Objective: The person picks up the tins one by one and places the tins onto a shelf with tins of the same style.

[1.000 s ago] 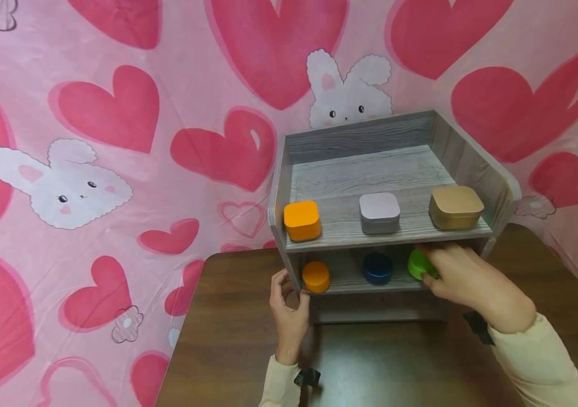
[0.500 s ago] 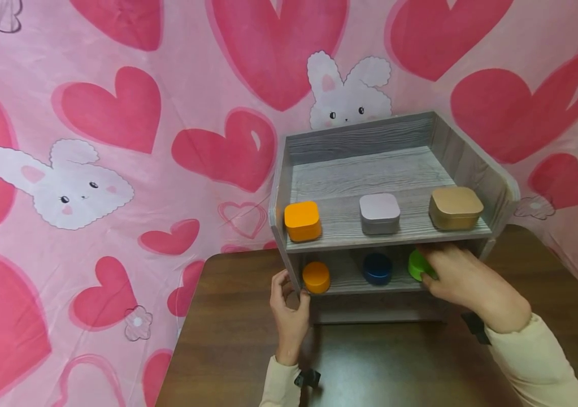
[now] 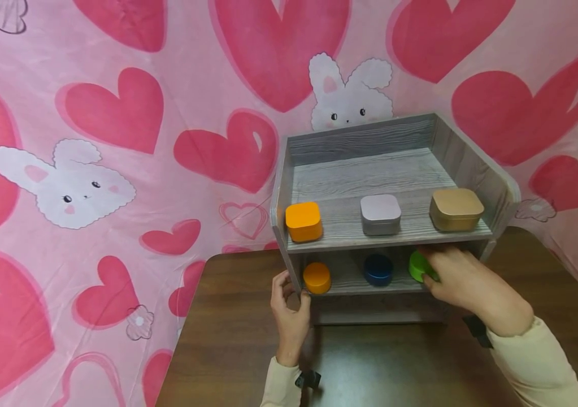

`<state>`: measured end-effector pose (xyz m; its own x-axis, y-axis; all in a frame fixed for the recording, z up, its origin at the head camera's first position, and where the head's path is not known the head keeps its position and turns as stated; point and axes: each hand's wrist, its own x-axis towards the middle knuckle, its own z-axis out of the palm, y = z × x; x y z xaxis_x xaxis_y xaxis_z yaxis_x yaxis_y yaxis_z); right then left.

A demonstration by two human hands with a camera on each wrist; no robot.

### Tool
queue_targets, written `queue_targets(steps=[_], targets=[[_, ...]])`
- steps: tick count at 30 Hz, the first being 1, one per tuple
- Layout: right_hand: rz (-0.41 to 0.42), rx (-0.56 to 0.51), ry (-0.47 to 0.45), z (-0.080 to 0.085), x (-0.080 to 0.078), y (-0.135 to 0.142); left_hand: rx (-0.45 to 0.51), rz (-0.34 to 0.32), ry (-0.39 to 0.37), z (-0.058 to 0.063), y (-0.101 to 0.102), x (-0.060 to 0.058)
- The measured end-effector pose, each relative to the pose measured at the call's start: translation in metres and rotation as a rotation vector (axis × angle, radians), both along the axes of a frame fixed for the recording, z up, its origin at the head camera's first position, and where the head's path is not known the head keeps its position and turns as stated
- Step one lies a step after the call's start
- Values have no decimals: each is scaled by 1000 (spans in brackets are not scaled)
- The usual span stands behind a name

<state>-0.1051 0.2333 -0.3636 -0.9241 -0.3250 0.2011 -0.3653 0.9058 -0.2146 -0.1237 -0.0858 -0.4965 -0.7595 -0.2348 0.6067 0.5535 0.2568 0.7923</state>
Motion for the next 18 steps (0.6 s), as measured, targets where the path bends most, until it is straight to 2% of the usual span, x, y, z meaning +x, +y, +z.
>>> queue_targets(steps=[7,13,18], targets=[[7,-8,9,0,2,1,-7,4,11,-2,0,-1],[48,-20,71,3,7,2,-5,7,27,-3,-1,1],[53,-16,133,5,17,0,-29,24,36,5,-3,4]])
